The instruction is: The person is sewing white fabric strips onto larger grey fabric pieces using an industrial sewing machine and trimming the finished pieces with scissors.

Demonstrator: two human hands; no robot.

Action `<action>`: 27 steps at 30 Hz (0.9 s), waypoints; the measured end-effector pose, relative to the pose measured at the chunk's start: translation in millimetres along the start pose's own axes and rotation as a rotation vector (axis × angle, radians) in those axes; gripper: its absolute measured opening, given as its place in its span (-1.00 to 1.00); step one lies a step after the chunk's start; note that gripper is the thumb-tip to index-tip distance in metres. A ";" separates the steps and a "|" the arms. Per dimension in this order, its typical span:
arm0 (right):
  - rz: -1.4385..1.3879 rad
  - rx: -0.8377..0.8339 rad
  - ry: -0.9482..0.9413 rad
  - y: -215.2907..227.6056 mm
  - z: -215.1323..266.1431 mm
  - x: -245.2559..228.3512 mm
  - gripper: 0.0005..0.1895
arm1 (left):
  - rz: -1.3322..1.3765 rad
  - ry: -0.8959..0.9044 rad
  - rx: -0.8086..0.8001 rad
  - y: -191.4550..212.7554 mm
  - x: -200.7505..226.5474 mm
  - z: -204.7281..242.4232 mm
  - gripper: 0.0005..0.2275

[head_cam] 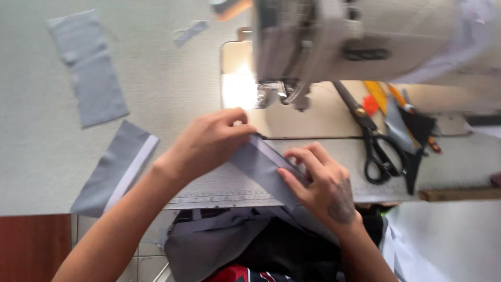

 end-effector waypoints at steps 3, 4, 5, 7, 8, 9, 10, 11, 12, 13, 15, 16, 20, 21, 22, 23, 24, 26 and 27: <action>0.029 -0.036 -0.055 0.1 -14.3 -3.6 -0.83 | -0.038 -0.074 0.032 7.4 -8.1 -12.9 -0.81; 0.040 -0.091 -0.126 0.0 -12.2 -1.3 -0.81 | 0.008 -0.092 0.006 4.7 -6.9 -15.0 -0.77; 0.035 -0.107 -0.120 -1.6 -9.9 -4.4 -0.81 | 0.009 -0.075 0.006 5.1 -7.0 -13.7 -0.77; -0.125 0.017 0.008 -3.6 -8.4 -7.0 -0.86 | -0.006 -0.119 0.050 4.3 -9.2 -16.1 -0.83; -0.128 0.013 0.017 -6.5 -8.5 -13.8 -0.86 | -0.013 -0.111 0.054 1.5 -12.1 -13.2 -0.83; -0.149 0.024 0.072 -8.0 -4.8 -21.5 -0.89 | -0.078 -0.129 0.049 -3.1 -12.6 -10.3 -0.82; -0.170 0.036 0.126 -9.4 -1.2 -27.6 -0.92 | -0.142 -0.147 0.044 -9.1 -13.3 -8.2 -0.82; -0.172 0.029 0.111 -6.6 -2.3 -27.4 -0.92 | -0.129 -0.145 0.035 -4.8 -8.9 -7.1 -0.82; -0.143 -0.023 0.166 -4.8 -3.4 -26.3 -0.81 | -0.133 -0.174 0.107 -1.1 -4.8 -6.6 -0.92; -0.118 -0.079 0.208 -3.3 -0.3 -26.6 -0.64 | -0.126 -0.201 0.170 1.3 1.1 -3.9 -0.95; -0.176 -0.141 0.162 6.6 -10.8 -21.5 -0.66 | -0.110 -0.178 0.135 -4.0 2.7 3.1 -0.85; -0.230 -0.189 0.143 11.1 -13.3 -18.2 -0.67 | -0.119 -0.159 0.117 -7.9 4.7 7.3 -0.70; -0.153 -0.030 0.286 14.1 -41.6 -16.6 -0.75 | -0.128 -0.161 0.050 -5.2 9.7 8.1 -0.68; -0.063 -0.014 0.395 10.7 -46.1 -12.5 -0.70 | -0.138 -0.152 0.046 -6.1 9.6 8.7 -0.67; 0.027 0.000 0.504 7.0 -50.4 -9.1 -0.65 | -0.147 -0.142 0.041 -6.3 9.4 9.8 -0.66; 0.027 0.001 0.500 3.2 -49.3 -5.2 -0.65 | -0.145 -0.144 0.039 -5.6 10.3 9.3 -0.66; 0.098 -0.006 0.526 -1.0 -48.4 -2.3 -0.61 | -0.131 -0.144 0.053 -4.1 11.0 9.0 -0.70; 0.169 -0.015 0.559 -4.5 -50.7 2.3 -0.57 | -0.121 -0.138 0.072 -0.2 9.3 7.2 -0.73; 0.191 -0.017 0.555 -4.3 -51.6 3.2 -0.54 | -0.078 -0.142 0.090 2.0 8.2 7.2 -0.78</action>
Point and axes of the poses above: each hand's wrist, its own z-axis away from the middle knuckle, its own y-axis out of the back of the hand, x = y × z, the point moved 1 cm from there along -z, towards the middle knuckle, and after that the axes turned 1 degree about -z, right-handed, at the moved point
